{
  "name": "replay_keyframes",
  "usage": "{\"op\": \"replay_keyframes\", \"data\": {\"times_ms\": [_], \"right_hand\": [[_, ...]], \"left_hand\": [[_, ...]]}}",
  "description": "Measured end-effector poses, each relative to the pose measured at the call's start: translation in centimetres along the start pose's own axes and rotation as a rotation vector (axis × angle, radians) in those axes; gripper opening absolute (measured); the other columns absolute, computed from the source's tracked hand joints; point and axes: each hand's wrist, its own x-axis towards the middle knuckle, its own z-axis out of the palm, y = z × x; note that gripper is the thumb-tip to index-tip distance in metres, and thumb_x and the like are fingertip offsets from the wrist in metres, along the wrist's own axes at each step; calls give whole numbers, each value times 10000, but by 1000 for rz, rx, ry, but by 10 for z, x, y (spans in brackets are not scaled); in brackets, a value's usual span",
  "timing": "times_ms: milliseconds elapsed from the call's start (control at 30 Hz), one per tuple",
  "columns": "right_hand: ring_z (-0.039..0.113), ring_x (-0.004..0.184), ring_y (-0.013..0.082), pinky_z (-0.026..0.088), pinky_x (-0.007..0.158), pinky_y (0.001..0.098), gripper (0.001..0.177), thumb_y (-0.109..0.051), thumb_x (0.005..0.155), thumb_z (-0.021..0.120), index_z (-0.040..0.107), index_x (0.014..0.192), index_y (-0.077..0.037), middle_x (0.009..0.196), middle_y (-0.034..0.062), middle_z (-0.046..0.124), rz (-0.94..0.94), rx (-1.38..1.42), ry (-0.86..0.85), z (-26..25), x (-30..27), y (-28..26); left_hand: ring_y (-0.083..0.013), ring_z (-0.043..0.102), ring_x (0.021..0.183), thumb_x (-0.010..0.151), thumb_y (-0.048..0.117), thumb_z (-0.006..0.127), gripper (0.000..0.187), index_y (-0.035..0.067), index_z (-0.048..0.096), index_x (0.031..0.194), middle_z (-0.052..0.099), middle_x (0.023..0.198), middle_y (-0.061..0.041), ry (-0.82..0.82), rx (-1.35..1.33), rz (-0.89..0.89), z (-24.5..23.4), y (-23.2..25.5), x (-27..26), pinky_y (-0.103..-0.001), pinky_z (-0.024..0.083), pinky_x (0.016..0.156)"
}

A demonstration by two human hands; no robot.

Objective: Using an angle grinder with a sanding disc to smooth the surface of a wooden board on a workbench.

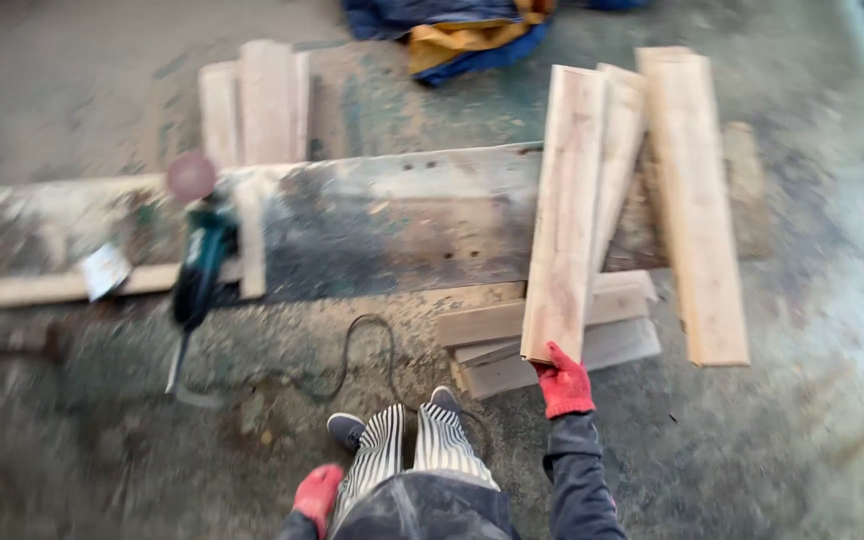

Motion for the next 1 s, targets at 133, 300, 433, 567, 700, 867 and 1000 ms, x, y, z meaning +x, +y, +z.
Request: {"op": "replay_keyframes", "data": {"times_ms": [133, 300, 433, 567, 700, 867, 1000], "right_hand": [[666, 876, 292, 579, 741, 381, 400, 57, 843, 658, 614, 1238, 13, 1072, 153, 685, -1, -89, 17, 45, -49, 43], [573, 1150, 403, 512, 990, 436, 563, 6, 835, 600, 469, 1370, 121, 1308, 271, 555, 87, -213, 76, 66, -123, 89], [670, 900, 293, 553, 753, 390, 409, -23, 878, 673, 626, 1278, 47, 1123, 186, 703, 240, -162, -28, 36, -150, 125], [652, 790, 329, 603, 627, 454, 531, -260, 902, 684, 619, 1238, 145, 1024, 265, 683, 173, -464, 53, 14, -126, 128], [651, 724, 333, 586, 603, 464, 563, -285, 882, 698, 591, 1321, 51, 1010, 219, 673, 264, -494, -59, 0, -108, 97], [553, 928, 191, 442, 751, 282, 815, -341, 875, 609, 321, 1603, -114, 1350, 124, 595, 218, -323, -69, 33, -103, 29], [627, 1188, 349, 526, 935, 481, 690, -488, 979, 559, 383, 1587, -211, 1419, 230, 561, 52, -526, -106, 56, -66, 18]], "left_hand": [[-200, 694, 1153, 850, 369, 693, 485, 80, 756, 1235, 780, 1230, -59, -53, -331, -17, -14, 40, -24, -295, 538, 987], [-186, 549, 1390, 853, 448, 699, 731, 85, 538, 1467, 564, 1530, -61, -339, -392, 137, -70, 221, -94, -273, 426, 1154], [-199, 600, 1120, 809, 363, 746, 696, -4, 546, 1365, 610, 1305, -115, -579, -563, 335, -26, 314, -93, -295, 496, 969], [-218, 670, 1049, 797, 239, 779, 585, 3, 656, 1318, 723, 1188, -125, -683, -788, 258, -18, 352, -107, -325, 532, 925], [-309, 732, 922, 706, 173, 852, 573, -30, 700, 1220, 764, 1069, -185, -595, -590, 152, -4, 369, -116, -402, 595, 795], [-288, 751, 865, 688, 8, 841, 555, -35, 675, 1216, 775, 1057, -188, -531, -658, 198, 3, 387, -145, -353, 643, 778], [-302, 739, 1066, 505, 319, 1056, 664, 159, 771, 1083, 797, 1031, -97, -406, -336, 118, 67, 370, -118, -392, 592, 969]]}}
